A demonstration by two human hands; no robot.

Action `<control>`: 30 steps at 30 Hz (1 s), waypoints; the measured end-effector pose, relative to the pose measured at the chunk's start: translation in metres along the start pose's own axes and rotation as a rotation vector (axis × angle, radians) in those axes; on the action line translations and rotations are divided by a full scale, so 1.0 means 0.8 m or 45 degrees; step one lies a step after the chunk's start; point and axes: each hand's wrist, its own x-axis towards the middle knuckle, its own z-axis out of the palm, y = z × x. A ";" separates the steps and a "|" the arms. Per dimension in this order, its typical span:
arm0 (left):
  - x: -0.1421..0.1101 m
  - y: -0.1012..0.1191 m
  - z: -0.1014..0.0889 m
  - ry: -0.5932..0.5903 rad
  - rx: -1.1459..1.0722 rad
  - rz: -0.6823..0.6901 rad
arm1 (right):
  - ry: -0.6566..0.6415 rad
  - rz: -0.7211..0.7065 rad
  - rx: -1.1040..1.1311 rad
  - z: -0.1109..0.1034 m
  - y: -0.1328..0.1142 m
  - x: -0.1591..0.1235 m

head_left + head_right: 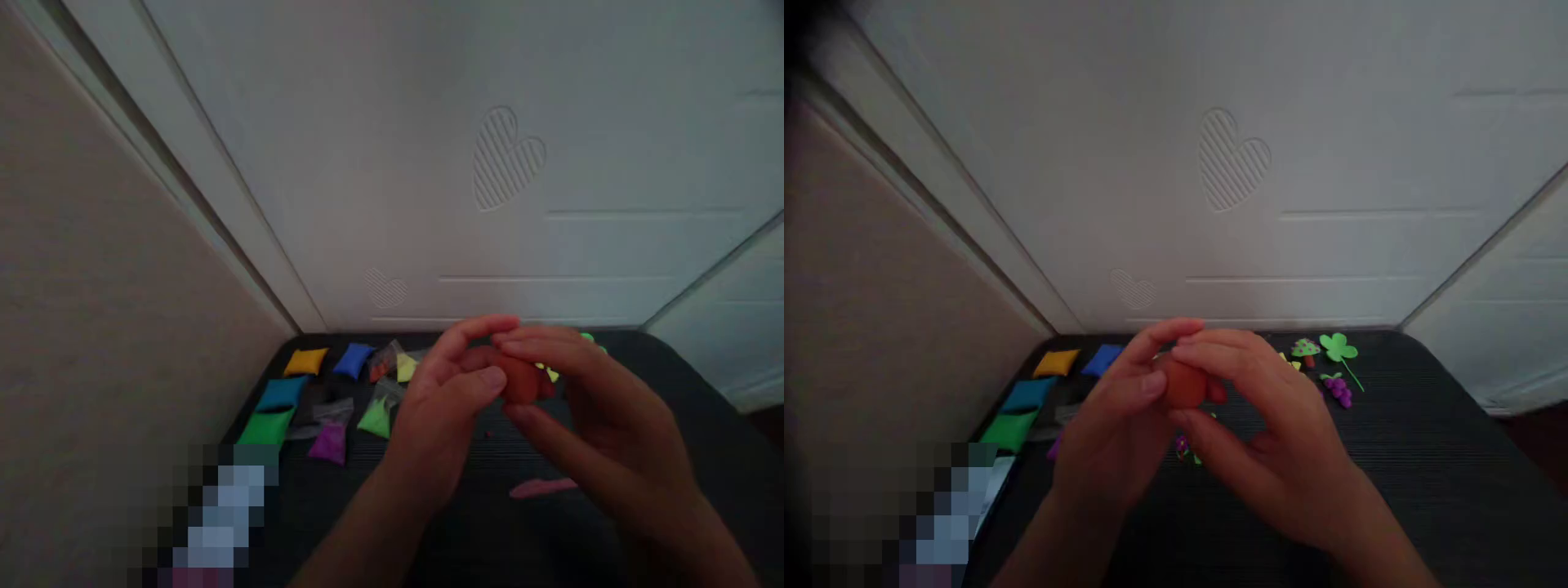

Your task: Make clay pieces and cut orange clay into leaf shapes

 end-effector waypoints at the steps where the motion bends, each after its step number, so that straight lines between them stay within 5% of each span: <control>1: -0.004 0.000 0.000 -0.002 -0.005 0.000 | 0.012 -0.015 -0.002 0.001 0.000 0.001; 30: -0.011 0.002 0.002 0.027 0.014 -0.009 | -0.046 0.000 -0.055 -0.002 -0.002 0.004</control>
